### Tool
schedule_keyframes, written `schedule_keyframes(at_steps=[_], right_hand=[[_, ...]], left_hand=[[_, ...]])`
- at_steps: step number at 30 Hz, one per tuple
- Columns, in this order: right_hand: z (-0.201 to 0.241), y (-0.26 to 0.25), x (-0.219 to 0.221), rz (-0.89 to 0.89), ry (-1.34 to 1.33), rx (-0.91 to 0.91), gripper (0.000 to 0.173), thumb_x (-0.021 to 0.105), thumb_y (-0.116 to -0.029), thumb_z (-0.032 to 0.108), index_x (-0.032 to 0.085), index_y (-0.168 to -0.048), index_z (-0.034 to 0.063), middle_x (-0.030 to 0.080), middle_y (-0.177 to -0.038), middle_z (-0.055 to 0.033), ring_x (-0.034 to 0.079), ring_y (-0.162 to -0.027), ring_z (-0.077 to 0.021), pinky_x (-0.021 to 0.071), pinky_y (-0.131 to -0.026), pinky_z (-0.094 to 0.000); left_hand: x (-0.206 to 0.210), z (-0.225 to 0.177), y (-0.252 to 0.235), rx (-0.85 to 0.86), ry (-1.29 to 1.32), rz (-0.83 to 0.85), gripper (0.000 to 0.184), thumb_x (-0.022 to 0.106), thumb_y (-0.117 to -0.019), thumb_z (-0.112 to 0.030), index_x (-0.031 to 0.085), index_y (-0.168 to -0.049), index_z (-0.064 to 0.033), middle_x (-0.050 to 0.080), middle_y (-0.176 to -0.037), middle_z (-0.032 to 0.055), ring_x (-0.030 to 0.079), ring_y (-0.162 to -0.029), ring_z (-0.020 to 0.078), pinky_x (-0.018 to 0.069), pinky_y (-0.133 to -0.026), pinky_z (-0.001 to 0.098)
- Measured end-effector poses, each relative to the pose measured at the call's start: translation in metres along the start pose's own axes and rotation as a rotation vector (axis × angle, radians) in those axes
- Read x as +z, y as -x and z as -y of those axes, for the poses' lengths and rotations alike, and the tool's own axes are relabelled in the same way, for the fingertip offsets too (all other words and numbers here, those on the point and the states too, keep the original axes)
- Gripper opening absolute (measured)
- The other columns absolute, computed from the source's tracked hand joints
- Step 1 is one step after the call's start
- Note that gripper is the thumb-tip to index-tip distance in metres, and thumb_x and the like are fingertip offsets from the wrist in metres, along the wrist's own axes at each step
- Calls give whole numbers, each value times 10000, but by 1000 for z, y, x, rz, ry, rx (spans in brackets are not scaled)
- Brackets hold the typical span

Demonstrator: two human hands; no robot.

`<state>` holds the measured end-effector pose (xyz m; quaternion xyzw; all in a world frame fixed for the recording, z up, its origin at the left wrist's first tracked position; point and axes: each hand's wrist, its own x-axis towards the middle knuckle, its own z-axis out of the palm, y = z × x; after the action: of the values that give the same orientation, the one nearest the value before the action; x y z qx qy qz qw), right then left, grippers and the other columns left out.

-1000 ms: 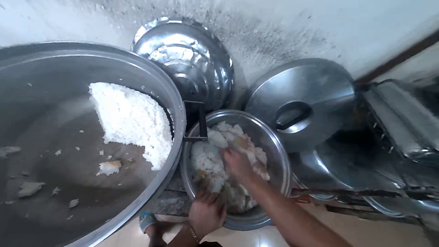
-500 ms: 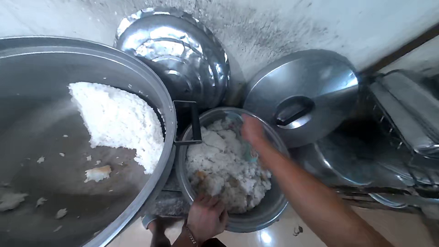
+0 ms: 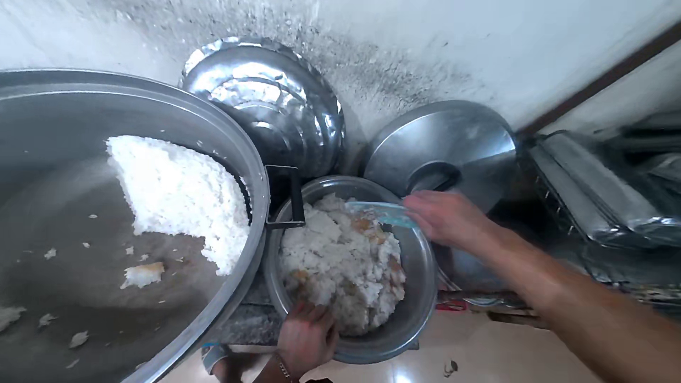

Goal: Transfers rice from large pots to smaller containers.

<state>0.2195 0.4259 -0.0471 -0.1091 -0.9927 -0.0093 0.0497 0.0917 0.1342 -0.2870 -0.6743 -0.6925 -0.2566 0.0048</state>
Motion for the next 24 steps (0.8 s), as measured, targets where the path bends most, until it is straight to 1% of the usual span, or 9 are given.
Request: schedule_keyframes(at_steps=[2,6,9,12,14,17,19,22,24], right_hand=[[-7,-30,39,118,-38,-21,125,583,-990,89,689,-1039,45,717,-927,-143,727,-826,-333,592,-691,-530],[-14,-66,122,143,-226,347,202,545,-1029,116,667,-1175,47,723,-938,-209,723,-893,-411,570,-801,-608],[-15,-46,137,-21,-376,629,240,585,-1038,160,668,-1224,33,721,-1006,-244,710,-980,-431,545,-879,-631],[-8,-17,115,-161,-459,764,254,613,-1035,178,675,-1222,18,720,-1067,-226,707,-1029,-382,544,-929,-596],[-4,0,74,-157,-419,745,242,608,-1039,178,671,-1207,16,718,-1013,-229,714,-971,-385,551,-881,-604],[12,29,11,-130,-246,424,177,597,-1020,180,680,-1053,27,693,-823,-147,708,-767,-305,572,-700,-537],[38,38,2,-69,-135,184,169,594,-979,132,723,-1052,52,723,-910,-104,730,-813,-265,615,-708,-491],[85,31,85,-69,-112,45,166,683,-884,95,734,-1038,129,734,-986,-65,734,-881,-233,629,-737,-434],[107,13,141,-156,-166,113,178,700,-878,65,738,-1043,120,730,-978,-80,731,-875,-245,630,-737,-428]], left_hand=[[-1,2,-1,3,2,12,302,550,-912,-404,668,-732,-193,650,-731,-30,662,-726,154,560,-763,386],[-3,3,-4,-17,-8,54,301,544,-916,-403,666,-734,-196,642,-734,-32,654,-727,156,550,-739,383],[-4,2,-3,-25,-43,62,303,538,-921,-391,696,-751,-195,675,-760,-27,678,-749,161,565,-753,391],[-3,5,-3,-32,-67,28,300,538,-917,-386,706,-755,-197,671,-739,-26,675,-731,165,560,-748,392],[-3,9,-3,-23,-66,20,304,537,-911,-390,690,-734,-195,661,-728,-23,669,-721,166,556,-745,394],[-3,11,-2,1,-52,39,309,541,-918,-400,684,-735,-196,663,-737,-25,674,-738,160,557,-746,388],[-4,12,-2,8,-48,45,306,547,-916,-411,683,-741,-200,666,-750,-31,675,-755,155,558,-764,388],[-4,13,-2,1,-32,19,291,550,-909,-399,695,-747,-206,673,-751,-33,675,-751,153,557,-746,389],[-7,17,-3,-9,-20,43,294,552,-911,-411,699,-760,-205,679,-765,-28,674,-755,162,549,-728,400]])
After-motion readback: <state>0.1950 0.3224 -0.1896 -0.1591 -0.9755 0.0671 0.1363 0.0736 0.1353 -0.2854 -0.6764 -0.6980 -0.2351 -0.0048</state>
